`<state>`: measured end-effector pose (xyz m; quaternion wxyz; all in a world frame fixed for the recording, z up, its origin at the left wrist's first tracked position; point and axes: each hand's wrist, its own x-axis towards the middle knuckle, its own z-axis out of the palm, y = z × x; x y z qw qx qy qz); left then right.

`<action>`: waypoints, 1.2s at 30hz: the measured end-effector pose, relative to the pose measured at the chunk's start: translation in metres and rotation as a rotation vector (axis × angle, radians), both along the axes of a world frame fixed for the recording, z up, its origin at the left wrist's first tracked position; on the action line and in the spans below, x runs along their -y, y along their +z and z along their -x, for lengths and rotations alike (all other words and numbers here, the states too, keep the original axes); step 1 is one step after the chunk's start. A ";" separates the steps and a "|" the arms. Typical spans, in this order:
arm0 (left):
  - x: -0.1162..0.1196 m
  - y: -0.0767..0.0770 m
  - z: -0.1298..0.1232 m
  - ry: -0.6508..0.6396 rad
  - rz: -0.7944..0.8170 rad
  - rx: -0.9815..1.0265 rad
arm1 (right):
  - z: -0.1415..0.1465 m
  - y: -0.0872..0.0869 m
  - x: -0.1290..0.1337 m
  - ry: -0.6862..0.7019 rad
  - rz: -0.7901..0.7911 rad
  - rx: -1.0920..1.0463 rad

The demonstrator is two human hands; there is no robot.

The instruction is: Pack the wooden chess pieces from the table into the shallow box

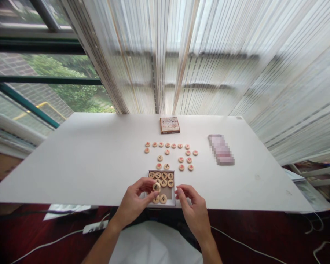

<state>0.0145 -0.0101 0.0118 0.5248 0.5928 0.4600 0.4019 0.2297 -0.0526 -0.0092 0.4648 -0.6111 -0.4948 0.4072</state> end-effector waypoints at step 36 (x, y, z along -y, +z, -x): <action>-0.032 0.004 -0.013 -0.203 -0.093 -0.181 | 0.011 0.022 -0.041 0.169 -0.015 0.119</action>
